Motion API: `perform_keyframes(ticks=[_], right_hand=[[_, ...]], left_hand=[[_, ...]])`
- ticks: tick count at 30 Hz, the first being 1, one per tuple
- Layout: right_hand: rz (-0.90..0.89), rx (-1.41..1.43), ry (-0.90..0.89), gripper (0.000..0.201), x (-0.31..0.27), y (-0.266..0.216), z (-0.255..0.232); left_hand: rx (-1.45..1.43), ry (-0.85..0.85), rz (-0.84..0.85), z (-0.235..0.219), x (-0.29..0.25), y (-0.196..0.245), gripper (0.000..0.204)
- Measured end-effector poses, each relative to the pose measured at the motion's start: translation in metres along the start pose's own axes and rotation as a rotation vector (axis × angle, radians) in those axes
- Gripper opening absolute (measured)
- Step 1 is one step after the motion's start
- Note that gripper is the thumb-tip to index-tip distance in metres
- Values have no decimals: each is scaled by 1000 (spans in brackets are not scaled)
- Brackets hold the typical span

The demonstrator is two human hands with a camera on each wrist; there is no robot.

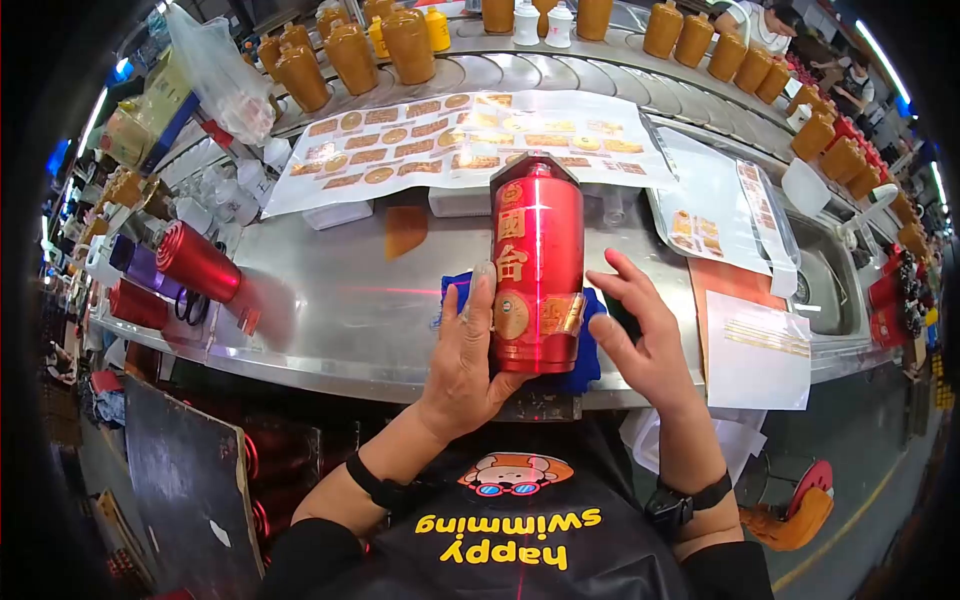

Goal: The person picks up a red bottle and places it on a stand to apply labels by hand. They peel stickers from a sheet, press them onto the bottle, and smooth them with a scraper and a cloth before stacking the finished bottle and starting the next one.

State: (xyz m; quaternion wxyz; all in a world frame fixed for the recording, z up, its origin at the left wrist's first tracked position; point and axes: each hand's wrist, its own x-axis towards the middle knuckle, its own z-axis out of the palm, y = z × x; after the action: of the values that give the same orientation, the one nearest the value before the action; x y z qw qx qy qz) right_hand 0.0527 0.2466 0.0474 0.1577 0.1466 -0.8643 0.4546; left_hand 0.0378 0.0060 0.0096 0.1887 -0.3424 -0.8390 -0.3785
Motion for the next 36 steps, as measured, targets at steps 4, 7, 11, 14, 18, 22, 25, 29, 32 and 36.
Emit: perform_keyframes(ticks=[4,7,11,14,18,22,25,29,32,36], right_hand=[[-92,125,-74,40,8,-13,2],[6,221,-66,26,12,-21,-1],[119,314,-114,17,15,-21,-6],[140,352,-86,13,13,-13,-5],[279,414,-93,14,10,-10,-3],[299,407,-90,14,11,-6,0],[303,432,-89,15,12,-3,1],[256,451,-88,17,12,2,5],[254,423,-126,17,14,-2,6],[275,501,-85,18,14,-3,8]], left_hand=[[3,-16,-27,0,-2,-2,98],[-25,-23,-13,-4,1,1,94],[-477,-3,-168,-8,9,2,84],[-783,15,-375,-8,25,8,76],[-617,-5,-377,-5,38,10,76],[-493,-32,-304,-7,35,9,86],[0,-174,-107,-26,34,31,99],[-21,-137,-57,-16,25,20,110],[-172,-95,-107,-8,17,10,112],[-267,-81,-126,-10,16,7,106]])
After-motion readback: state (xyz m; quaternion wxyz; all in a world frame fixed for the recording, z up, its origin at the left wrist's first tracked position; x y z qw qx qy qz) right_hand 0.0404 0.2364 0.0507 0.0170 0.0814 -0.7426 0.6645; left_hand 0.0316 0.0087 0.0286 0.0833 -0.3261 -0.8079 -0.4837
